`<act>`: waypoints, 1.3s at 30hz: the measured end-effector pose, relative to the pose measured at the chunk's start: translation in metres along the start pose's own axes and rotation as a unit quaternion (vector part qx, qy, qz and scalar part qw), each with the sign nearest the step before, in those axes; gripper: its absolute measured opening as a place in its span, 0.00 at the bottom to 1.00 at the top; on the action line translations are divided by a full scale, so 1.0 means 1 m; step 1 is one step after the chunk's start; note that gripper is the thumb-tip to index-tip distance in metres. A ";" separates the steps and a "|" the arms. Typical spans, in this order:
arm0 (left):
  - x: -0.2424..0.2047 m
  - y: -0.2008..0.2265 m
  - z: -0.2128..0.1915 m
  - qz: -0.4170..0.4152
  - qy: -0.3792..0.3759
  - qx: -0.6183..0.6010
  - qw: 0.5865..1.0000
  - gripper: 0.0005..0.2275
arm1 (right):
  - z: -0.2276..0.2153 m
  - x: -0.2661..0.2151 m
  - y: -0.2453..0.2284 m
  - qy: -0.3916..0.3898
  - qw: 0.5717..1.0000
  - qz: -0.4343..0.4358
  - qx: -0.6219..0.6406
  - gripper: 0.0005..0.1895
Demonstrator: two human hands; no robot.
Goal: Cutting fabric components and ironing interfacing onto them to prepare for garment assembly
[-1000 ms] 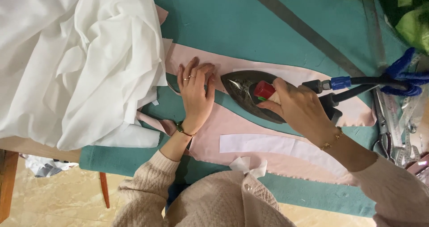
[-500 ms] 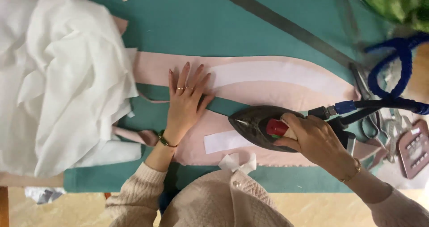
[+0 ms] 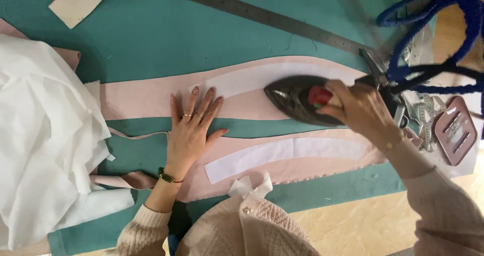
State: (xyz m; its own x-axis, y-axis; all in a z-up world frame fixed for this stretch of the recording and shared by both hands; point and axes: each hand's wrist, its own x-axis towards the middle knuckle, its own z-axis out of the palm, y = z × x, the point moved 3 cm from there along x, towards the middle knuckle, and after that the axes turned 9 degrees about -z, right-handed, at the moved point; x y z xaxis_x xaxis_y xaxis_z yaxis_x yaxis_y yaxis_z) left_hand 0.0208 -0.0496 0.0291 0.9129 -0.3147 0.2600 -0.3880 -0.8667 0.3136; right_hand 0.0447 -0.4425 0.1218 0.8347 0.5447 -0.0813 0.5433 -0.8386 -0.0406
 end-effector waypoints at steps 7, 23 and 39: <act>0.000 -0.001 -0.002 0.004 -0.010 0.002 1.000 0.30 | -0.015 0.056 0.012 0.029 0.996 -0.070 -0.050 0.28; 0.000 -0.012 -0.002 -0.060 0.055 -0.036 0.996 0.21 | -0.017 0.070 0.008 0.041 0.995 -0.093 0.017 0.24; -0.002 -0.015 -0.014 -0.095 0.096 -0.067 0.989 0.11 | -0.002 0.064 0.015 0.152 0.965 -0.140 -0.160 0.31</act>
State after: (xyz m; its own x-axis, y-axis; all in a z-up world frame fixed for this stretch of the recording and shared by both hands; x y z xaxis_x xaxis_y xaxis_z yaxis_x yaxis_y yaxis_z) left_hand 0.0232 -0.0306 0.0365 0.9352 -0.0602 0.3490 -0.2364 -0.8399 0.4885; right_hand 0.1065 -0.4199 0.1182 0.6121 0.7686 0.1860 0.7111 -0.6379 0.2958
